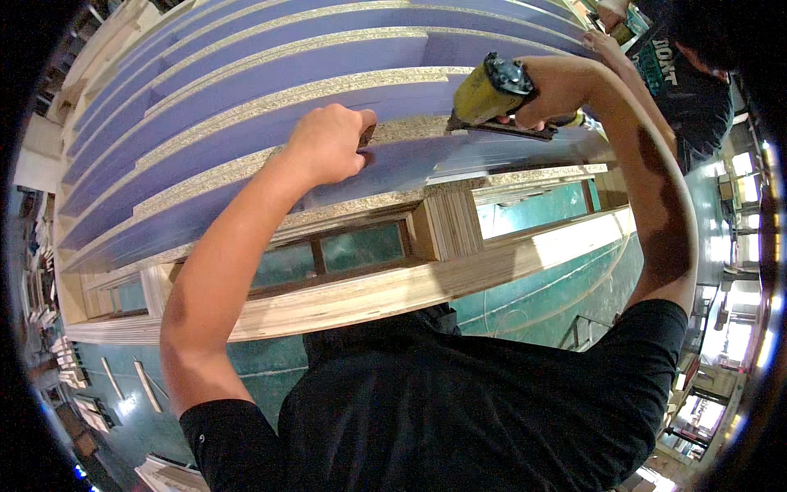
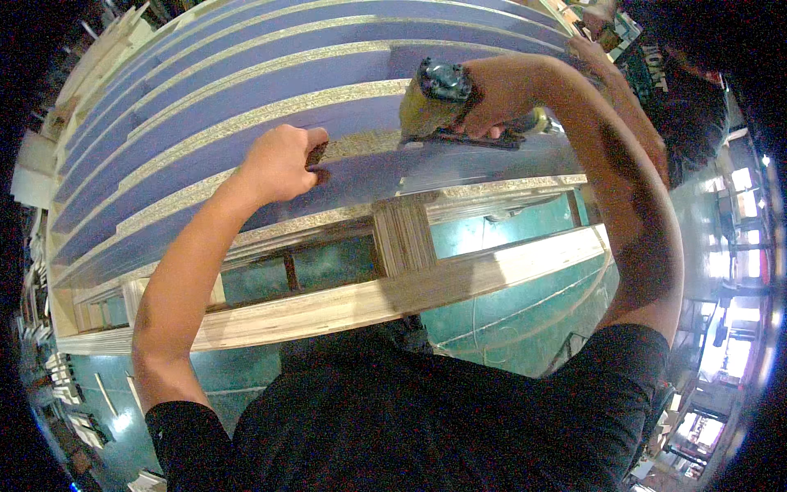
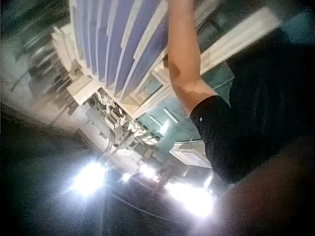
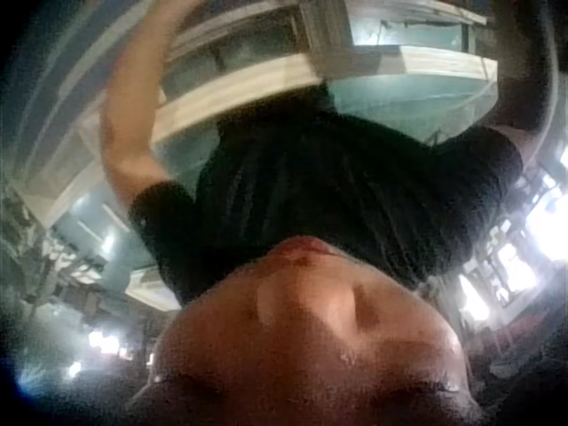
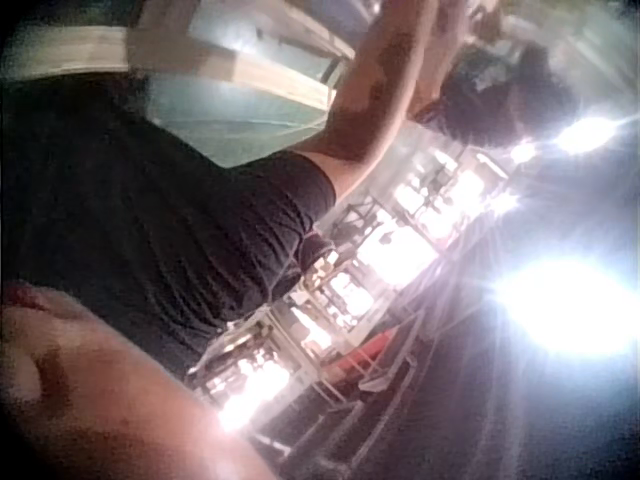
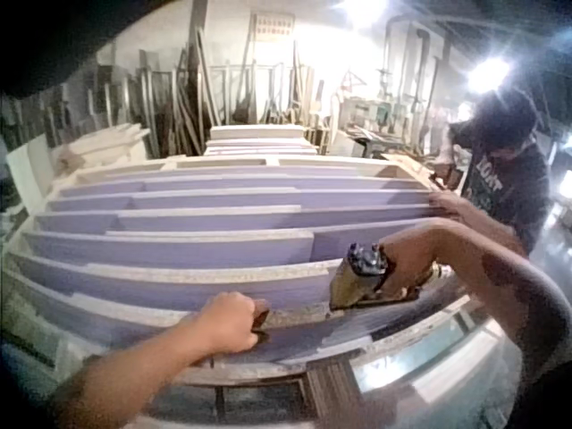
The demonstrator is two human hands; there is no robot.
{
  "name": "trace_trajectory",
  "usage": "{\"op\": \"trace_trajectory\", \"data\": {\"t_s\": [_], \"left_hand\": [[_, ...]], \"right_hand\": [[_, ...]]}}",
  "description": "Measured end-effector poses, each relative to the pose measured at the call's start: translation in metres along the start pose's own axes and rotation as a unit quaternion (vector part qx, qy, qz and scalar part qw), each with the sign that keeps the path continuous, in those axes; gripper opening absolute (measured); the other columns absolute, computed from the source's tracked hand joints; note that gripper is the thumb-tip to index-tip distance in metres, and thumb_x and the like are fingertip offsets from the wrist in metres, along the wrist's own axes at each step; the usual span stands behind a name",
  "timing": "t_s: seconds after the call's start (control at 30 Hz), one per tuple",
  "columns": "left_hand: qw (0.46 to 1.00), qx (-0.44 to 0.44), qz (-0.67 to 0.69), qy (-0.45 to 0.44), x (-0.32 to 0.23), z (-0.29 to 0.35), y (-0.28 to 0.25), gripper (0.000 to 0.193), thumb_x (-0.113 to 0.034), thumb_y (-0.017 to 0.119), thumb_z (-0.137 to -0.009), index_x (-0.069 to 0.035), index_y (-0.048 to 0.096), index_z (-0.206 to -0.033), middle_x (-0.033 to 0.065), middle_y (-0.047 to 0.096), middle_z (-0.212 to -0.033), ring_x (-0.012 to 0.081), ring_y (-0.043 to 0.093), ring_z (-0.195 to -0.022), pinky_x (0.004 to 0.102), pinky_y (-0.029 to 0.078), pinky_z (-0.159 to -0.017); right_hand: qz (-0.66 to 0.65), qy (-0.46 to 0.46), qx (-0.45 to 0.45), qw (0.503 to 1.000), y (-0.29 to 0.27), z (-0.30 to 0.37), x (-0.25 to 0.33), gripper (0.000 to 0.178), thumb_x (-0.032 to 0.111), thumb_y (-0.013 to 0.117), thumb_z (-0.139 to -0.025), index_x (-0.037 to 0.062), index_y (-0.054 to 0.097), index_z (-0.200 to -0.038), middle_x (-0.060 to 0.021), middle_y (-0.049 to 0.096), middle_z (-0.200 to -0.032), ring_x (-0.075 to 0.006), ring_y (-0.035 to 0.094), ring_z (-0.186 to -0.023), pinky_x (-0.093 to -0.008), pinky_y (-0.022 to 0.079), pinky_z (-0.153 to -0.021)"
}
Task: The person uses a pneumatic nail gun to attach wooden slats to a large, curved wooden frame. They repeatedly position the slats and drive nails into the joints to secure them. The person also lifts and repositions the entire frame to access different sections for assembly.
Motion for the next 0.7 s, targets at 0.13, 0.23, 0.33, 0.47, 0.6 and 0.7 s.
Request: {"op": "trace_trajectory", "data": {"t_s": [0.13, 0.23, 0.33, 0.47, 0.6, 0.7], "left_hand": [[0.998, -0.034, 0.004, 0.047, 0.001, -0.011, -0.002, 0.046, -0.035, 0.083, -0.076, -0.005, 0.071, -0.108, 0.0201, 0.074, -0.093, 0.0419, 0.071, -0.092, 0.0498, 0.057, -0.079], [0.978, -0.168, 0.010, 0.124, 0.007, -0.038, -0.018, 0.061, -0.046, 0.084, -0.077, -0.004, 0.068, -0.118, 0.0179, 0.074, -0.104, 0.0397, 0.071, -0.099, 0.0490, 0.057, -0.083], [0.947, -0.283, -0.094, 0.120, 0.019, -0.064, -0.014, 0.064, -0.049, 0.082, -0.082, -0.007, 0.064, -0.127, 0.0162, 0.072, -0.115, 0.0403, 0.069, -0.107, 0.0515, 0.055, -0.087], [0.999, -0.030, -0.034, -0.009, 0.028, -0.086, -0.013, 0.050, -0.033, 0.085, -0.081, -0.012, 0.064, -0.121, 0.0182, 0.072, -0.108, 0.0421, 0.069, -0.102, 0.0515, 0.055, -0.083], [0.995, -0.082, -0.032, 0.056, 0.049, -0.090, 0.002, 0.041, -0.021, 0.086, -0.078, -0.009, 0.064, -0.111, 0.0195, 0.072, -0.096, 0.0447, 0.068, -0.094, 0.0523, 0.054, -0.077], [0.990, -0.106, -0.022, 0.091, 0.045, -0.091, 0.002, 0.036, -0.019, 0.085, -0.078, -0.006, 0.063, -0.103, 0.0201, 0.070, -0.090, 0.0462, 0.067, -0.091, 0.0533, 0.052, -0.075]], "right_hand": [[0.045, 0.042, -0.070, 0.996, -0.023, 0.008, 0.005, 0.027, 0.007, 0.076, -0.080, -0.0006, 0.068, -0.105, -0.0060, 0.071, -0.074, -0.0143, 0.067, -0.063, -0.0319, 0.053, -0.057], [0.066, 0.029, -0.103, 0.992, -0.039, -0.008, 0.005, 0.024, 0.006, 0.075, -0.079, 0.0001, 0.069, -0.101, -0.0049, 0.068, -0.068, -0.0140, 0.064, -0.058, -0.0323, 0.052, -0.055], [0.034, -0.003, -0.087, 0.996, -0.048, -0.025, 0.005, 0.025, 0.004, 0.074, -0.079, 0.0012, 0.069, -0.103, -0.0032, 0.066, -0.068, -0.0128, 0.061, -0.057, -0.0323, 0.050, -0.055], [0.014, 0.012, -0.095, 0.995, -0.050, -0.037, -0.004, 0.028, 0.003, 0.073, -0.078, 0.0021, 0.069, -0.105, -0.0032, 0.066, -0.069, -0.0126, 0.062, -0.061, -0.0319, 0.049, -0.059], [0.052, -0.007, -0.057, 0.997, -0.053, -0.050, 0.013, 0.029, 0.003, 0.074, -0.077, 0.0022, 0.069, -0.106, -0.0038, 0.067, -0.071, -0.0129, 0.062, -0.061, -0.0320, 0.050, -0.059], [0.052, -0.014, -0.056, 0.997, -0.057, -0.056, 0.002, 0.029, 0.004, 0.074, -0.077, 0.0023, 0.070, -0.105, -0.0043, 0.068, -0.072, -0.0132, 0.063, -0.061, -0.0320, 0.051, -0.060]]}}
Point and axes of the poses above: each hand's wrist, its own z-axis away from the middle knuckle, its own y-axis out of the palm, x = y × z, the point moved 3 cm from there along -z, towards the middle knuckle
